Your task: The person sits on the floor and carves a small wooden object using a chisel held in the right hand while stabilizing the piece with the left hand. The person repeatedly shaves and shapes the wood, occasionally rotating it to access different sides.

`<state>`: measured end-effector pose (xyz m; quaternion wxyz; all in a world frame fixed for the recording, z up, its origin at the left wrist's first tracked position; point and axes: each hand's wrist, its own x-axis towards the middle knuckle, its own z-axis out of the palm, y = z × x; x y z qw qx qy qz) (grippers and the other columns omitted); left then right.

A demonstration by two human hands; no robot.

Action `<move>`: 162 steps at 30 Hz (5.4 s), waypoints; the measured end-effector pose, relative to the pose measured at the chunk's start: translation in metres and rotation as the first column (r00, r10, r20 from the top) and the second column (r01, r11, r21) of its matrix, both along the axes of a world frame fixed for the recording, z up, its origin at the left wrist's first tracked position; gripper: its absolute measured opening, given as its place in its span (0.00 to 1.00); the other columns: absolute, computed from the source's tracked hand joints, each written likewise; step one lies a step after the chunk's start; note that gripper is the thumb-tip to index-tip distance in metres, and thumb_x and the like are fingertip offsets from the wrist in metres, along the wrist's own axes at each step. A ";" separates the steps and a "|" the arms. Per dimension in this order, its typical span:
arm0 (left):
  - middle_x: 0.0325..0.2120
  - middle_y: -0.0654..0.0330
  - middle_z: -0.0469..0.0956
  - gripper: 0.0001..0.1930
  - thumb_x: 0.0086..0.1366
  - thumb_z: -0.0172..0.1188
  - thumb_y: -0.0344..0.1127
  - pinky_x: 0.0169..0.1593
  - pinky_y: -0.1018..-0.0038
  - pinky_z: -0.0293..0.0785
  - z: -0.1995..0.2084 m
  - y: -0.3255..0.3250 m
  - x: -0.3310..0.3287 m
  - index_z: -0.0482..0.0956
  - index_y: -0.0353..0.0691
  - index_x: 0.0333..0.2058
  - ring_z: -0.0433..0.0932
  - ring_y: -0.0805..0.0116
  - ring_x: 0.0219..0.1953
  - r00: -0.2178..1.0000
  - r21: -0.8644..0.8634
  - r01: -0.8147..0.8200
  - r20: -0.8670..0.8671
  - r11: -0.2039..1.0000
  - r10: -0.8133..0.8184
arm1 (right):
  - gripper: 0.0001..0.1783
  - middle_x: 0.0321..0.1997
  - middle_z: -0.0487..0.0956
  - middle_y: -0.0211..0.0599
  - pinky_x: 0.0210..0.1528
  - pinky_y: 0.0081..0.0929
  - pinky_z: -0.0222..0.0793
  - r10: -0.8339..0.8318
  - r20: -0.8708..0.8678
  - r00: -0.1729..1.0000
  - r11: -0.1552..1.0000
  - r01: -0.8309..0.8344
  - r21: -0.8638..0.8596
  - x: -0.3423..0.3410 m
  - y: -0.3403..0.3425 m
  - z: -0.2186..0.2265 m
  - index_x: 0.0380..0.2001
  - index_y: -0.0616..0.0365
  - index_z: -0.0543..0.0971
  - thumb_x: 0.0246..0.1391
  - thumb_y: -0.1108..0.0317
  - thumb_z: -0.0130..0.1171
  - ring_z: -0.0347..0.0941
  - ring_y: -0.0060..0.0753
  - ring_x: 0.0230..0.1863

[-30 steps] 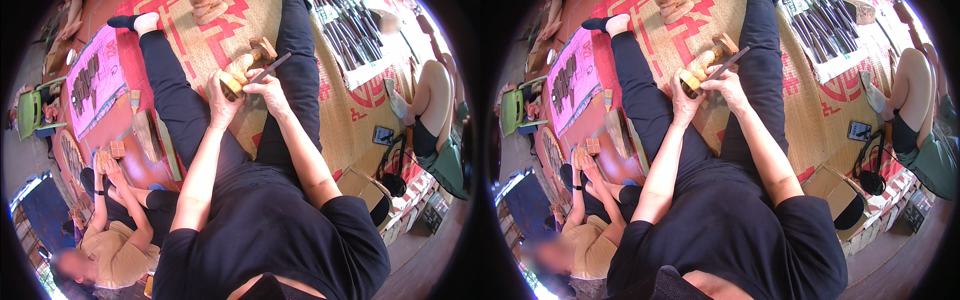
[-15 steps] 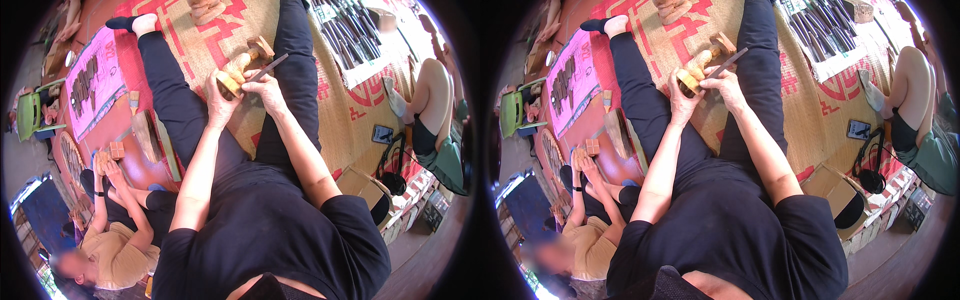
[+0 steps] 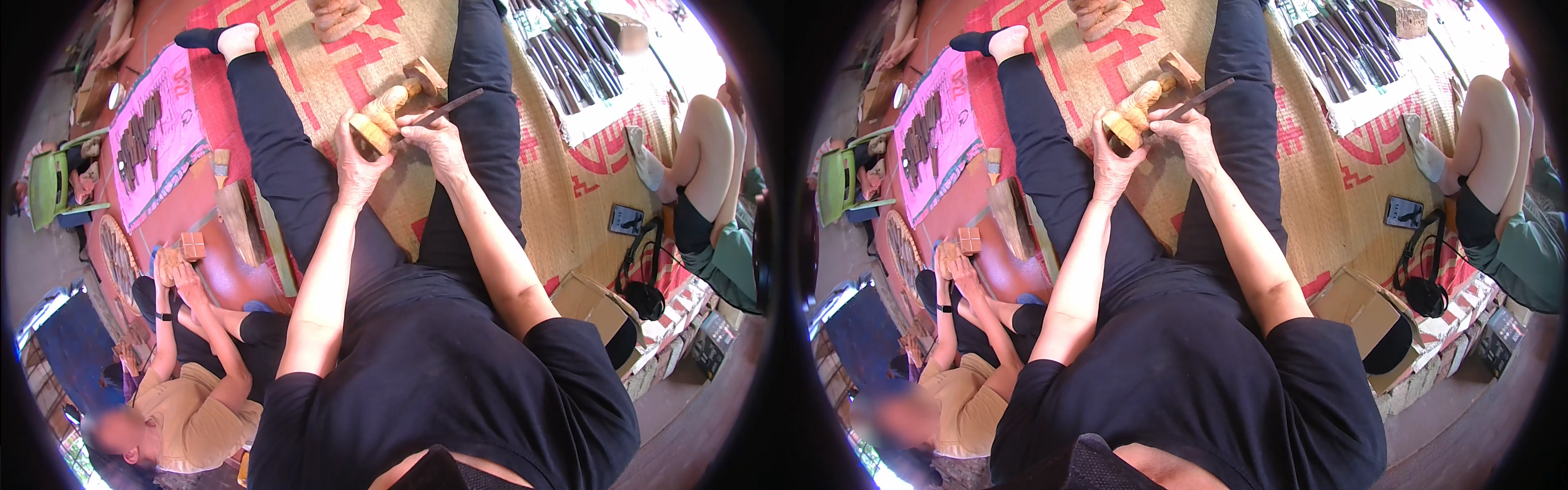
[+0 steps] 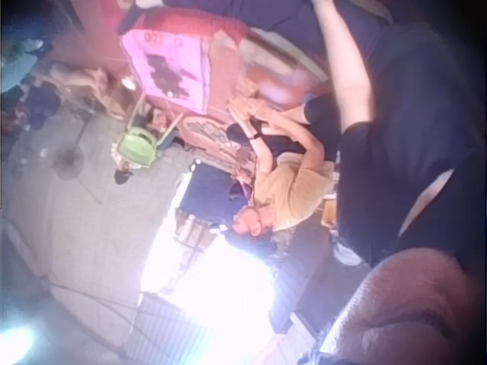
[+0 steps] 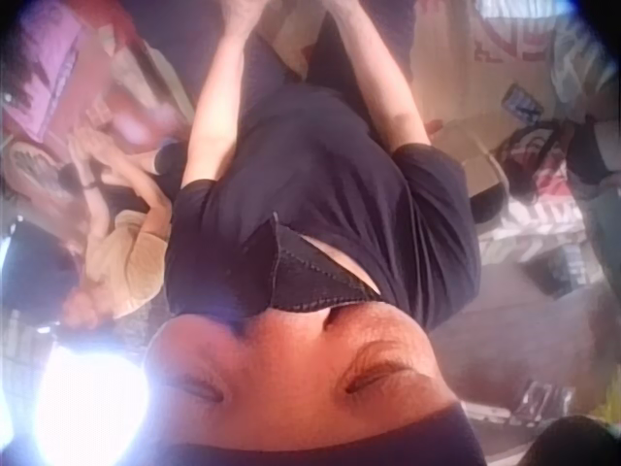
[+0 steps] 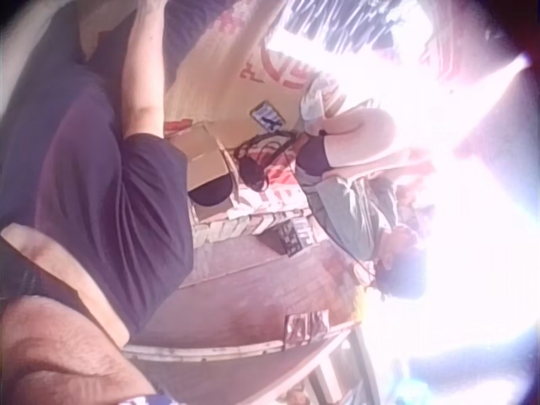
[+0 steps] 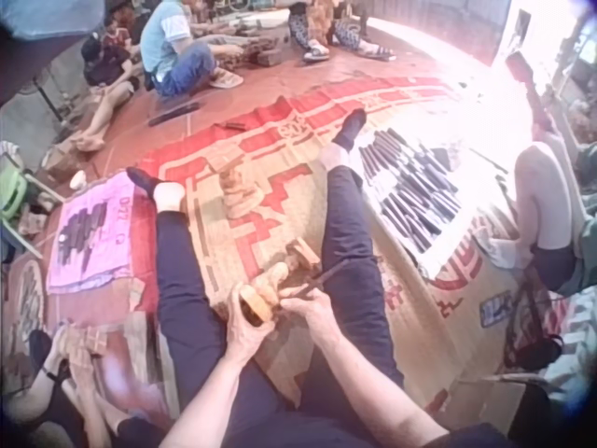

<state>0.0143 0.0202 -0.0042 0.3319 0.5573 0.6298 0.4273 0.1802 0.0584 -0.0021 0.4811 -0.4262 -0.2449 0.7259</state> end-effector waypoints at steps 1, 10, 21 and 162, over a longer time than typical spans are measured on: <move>0.58 0.50 0.61 0.51 0.43 0.75 0.26 0.62 0.63 0.66 0.000 0.000 0.001 0.54 0.45 0.65 0.64 0.52 0.61 1.000 -0.006 -0.004 0.010 1.000 0.004 | 0.12 0.37 0.83 0.33 0.45 0.22 0.72 0.011 -0.041 0.999 1.000 -0.011 0.005 0.000 -0.001 0.001 0.37 0.62 0.82 0.46 0.79 0.66 0.77 0.22 0.37; 0.57 0.50 0.61 0.51 0.44 0.75 0.27 0.62 0.63 0.67 0.000 0.001 0.000 0.54 0.45 0.65 0.65 0.53 0.61 1.000 -0.002 0.008 0.012 1.000 -0.008 | 0.12 0.36 0.83 0.32 0.47 0.23 0.71 -0.015 -0.011 1.000 1.000 0.015 -0.005 -0.001 0.000 -0.002 0.37 0.60 0.83 0.46 0.78 0.67 0.78 0.24 0.38; 0.59 0.50 0.61 0.51 0.43 0.74 0.26 0.64 0.62 0.64 -0.002 0.000 -0.001 0.53 0.45 0.65 0.63 0.52 0.62 1.000 -0.007 0.006 0.006 1.000 -0.006 | 0.13 0.34 0.82 0.30 0.44 0.23 0.70 0.019 0.006 1.000 1.000 -0.019 -0.002 -0.003 -0.003 0.002 0.38 0.61 0.82 0.46 0.77 0.68 0.76 0.21 0.37; 0.60 0.44 0.57 0.51 0.42 0.74 0.27 0.64 0.56 0.62 0.006 -0.013 0.017 0.51 0.41 0.64 0.58 0.42 0.64 0.953 0.108 0.039 -0.303 0.993 -0.004 | 0.07 0.26 0.82 0.32 0.37 0.22 0.70 0.019 0.125 0.992 0.998 -0.026 0.054 -0.005 -0.002 0.023 0.28 0.61 0.80 0.42 0.79 0.68 0.76 0.23 0.28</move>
